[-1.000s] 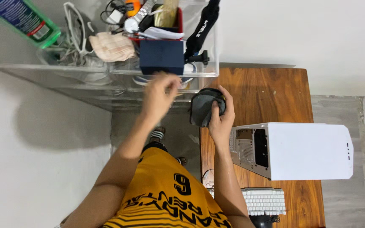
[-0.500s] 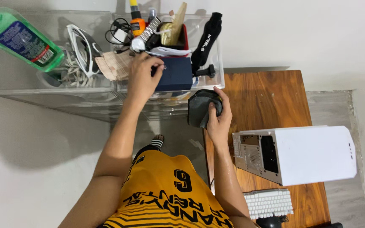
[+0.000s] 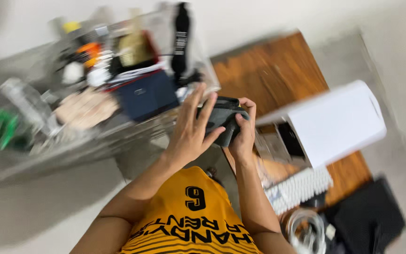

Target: The person wipes the exterior of a white computer case with a cloth and a brush.

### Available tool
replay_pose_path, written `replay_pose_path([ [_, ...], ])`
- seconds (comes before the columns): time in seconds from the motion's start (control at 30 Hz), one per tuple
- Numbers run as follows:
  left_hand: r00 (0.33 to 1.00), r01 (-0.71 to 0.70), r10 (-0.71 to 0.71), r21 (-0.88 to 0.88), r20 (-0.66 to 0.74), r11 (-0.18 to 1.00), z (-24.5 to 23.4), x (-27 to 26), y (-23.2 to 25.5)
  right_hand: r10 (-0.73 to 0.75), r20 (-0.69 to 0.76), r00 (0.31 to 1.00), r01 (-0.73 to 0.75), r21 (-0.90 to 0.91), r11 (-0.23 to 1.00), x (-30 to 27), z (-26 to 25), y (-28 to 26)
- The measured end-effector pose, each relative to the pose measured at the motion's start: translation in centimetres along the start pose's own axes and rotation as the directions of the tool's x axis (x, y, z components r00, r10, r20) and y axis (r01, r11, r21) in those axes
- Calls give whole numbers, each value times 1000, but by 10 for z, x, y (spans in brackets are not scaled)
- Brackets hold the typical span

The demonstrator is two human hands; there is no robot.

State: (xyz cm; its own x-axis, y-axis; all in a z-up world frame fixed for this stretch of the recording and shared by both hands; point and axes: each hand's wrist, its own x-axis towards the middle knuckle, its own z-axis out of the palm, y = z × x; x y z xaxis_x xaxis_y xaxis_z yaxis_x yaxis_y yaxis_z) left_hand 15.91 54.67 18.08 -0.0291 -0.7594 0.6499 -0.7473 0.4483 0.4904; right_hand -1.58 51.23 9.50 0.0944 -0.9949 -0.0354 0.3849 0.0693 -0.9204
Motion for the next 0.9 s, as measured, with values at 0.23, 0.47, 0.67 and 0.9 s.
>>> replay_pose_path([
  [0.23, 854, 353, -62, -488, 516, 798, 85, 5, 5, -279, -240, 930, 91, -585, 806, -50, -54, -55],
  [0.47, 769, 334, 160, -603, 618, 724, 165, 36, 41, -224, -455, 862, -212, -725, 656, -79, -127, -102],
  [0.67, 723, 74, 257, -441, 641, 894, 221, 71, 74, -75, -466, 881, -173, -468, 867, -81, -189, -128],
  [0.9, 710, -129, 444, -520, 546, 845, 269, 144, 99, -230, -443, 866, -280, -812, 512, -58, -210, -202],
])
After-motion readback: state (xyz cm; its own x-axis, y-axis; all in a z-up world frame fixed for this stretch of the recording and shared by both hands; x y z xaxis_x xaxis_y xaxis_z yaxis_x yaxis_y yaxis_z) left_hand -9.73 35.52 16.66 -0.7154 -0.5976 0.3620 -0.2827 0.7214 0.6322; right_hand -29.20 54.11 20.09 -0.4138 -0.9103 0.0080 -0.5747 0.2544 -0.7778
